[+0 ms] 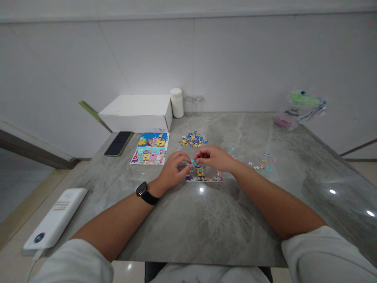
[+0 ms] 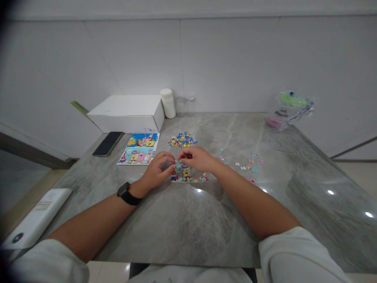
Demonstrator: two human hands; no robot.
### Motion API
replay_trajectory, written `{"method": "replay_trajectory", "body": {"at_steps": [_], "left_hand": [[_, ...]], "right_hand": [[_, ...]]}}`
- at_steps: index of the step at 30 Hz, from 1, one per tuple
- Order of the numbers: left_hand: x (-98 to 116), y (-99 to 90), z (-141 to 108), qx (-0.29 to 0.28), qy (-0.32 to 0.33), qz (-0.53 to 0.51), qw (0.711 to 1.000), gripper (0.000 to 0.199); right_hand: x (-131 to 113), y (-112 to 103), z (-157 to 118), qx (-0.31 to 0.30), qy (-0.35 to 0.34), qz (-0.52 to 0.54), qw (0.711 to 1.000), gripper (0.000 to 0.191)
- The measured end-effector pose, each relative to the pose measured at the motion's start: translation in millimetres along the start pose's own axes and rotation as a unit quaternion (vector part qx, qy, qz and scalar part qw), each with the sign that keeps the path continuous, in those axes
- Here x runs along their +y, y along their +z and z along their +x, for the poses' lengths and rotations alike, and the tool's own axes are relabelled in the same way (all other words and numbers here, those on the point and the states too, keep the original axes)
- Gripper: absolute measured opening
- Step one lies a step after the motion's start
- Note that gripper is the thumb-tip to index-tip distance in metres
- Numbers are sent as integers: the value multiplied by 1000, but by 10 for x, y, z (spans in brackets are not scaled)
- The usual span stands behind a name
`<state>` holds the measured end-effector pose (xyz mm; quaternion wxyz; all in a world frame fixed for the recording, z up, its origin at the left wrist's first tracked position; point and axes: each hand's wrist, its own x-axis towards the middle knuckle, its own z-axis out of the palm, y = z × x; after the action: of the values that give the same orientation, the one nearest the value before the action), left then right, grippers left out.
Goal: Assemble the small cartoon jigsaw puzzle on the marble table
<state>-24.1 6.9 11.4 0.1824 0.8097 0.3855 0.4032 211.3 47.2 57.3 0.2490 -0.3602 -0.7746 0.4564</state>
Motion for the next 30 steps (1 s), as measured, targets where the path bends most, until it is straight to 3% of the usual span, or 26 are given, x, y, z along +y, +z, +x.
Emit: {"method": "replay_trajectory", "body": {"at_steps": [7, 18, 23, 30], "left_hand": [[-60, 31, -4, -9, -8, -1, 1000, 9], [-70, 49, 8, -45, -46, -4, 998, 12], [-123, 41, -1, -62, -34, 44, 997, 9], [-125, 11, -16, -91, -23, 100, 990, 14]], "right_hand": [[100, 87, 34, 6, -6, 2, 1000, 13], [39, 105, 8, 15, 1, -119, 993, 14], [117, 105, 5, 27, 28, -181, 983, 11], [162, 166, -7, -9, 50, -233, 971, 11]]}}
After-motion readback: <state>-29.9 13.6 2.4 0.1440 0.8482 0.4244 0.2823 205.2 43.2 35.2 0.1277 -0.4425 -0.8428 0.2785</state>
